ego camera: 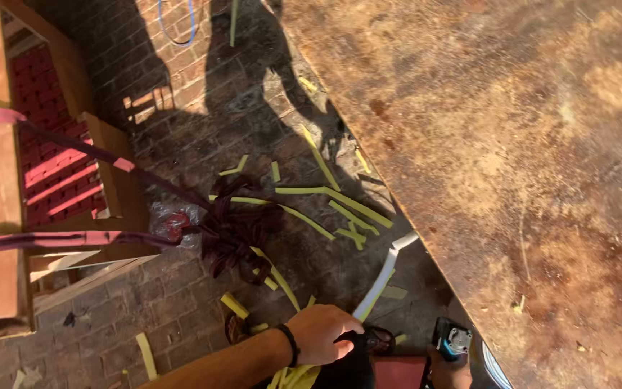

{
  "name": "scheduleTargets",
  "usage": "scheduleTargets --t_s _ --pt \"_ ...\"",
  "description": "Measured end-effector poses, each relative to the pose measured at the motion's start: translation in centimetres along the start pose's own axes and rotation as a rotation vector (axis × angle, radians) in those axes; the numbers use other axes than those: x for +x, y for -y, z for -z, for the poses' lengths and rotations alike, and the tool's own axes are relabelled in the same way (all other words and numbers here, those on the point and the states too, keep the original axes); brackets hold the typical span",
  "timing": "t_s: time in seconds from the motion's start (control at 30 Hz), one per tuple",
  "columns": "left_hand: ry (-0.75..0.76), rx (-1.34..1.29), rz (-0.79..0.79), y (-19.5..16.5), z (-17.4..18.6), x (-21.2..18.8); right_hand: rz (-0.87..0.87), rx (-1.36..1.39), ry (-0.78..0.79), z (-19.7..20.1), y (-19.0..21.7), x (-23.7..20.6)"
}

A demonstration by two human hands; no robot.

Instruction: The person unwraps a roll of maroon elastic webbing from plastic packaging and unrolls a length of it. They then use a pneumatic nail gun to staple the webbing strap onto the wooden frame of a chair, pulling the strap taut and fastening it along the frame edge.

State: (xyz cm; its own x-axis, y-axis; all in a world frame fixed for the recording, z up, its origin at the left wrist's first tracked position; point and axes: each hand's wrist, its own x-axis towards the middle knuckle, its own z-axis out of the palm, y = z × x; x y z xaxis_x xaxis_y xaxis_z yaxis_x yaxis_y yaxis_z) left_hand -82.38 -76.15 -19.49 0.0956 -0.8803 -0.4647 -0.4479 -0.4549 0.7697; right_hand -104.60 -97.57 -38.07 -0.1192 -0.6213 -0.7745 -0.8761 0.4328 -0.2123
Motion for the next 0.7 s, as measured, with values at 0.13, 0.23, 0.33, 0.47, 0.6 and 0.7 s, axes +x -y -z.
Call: scheduleTargets --t_s 0.13,0.23,0.33,0.47,0.6,0.7 --pt "-0.028 -0.115 0.468 9.9 3.9 -17.0 0.473 -0.277 0.068 -10.1 3.8 -11.8" --pt "-0.454 -0.158 0.583 15.9 5.9 -29.5 1.007 -0.404 0.055 -16.2 6.8 -20.5" --pt "-0.71 -0.332 0.652 20.7 8.0 -39.8 0.889 -0.351 0.296 -22.6 10.7 -31.0" --pt "-0.884 -0.488 0.441 24.3 9.1 -49.8 1.031 -0.305 0.491 -29.3 15.6 -44.3" --pt "-1.002 -0.653 0.277 26.2 10.6 -56.3 1.139 -0.253 0.522 -34.2 17.5 -54.8" --pt "-1.079 -0.748 0.229 27.8 11.8 -59.8 1.165 -0.329 0.514 -36.4 18.1 -59.0"
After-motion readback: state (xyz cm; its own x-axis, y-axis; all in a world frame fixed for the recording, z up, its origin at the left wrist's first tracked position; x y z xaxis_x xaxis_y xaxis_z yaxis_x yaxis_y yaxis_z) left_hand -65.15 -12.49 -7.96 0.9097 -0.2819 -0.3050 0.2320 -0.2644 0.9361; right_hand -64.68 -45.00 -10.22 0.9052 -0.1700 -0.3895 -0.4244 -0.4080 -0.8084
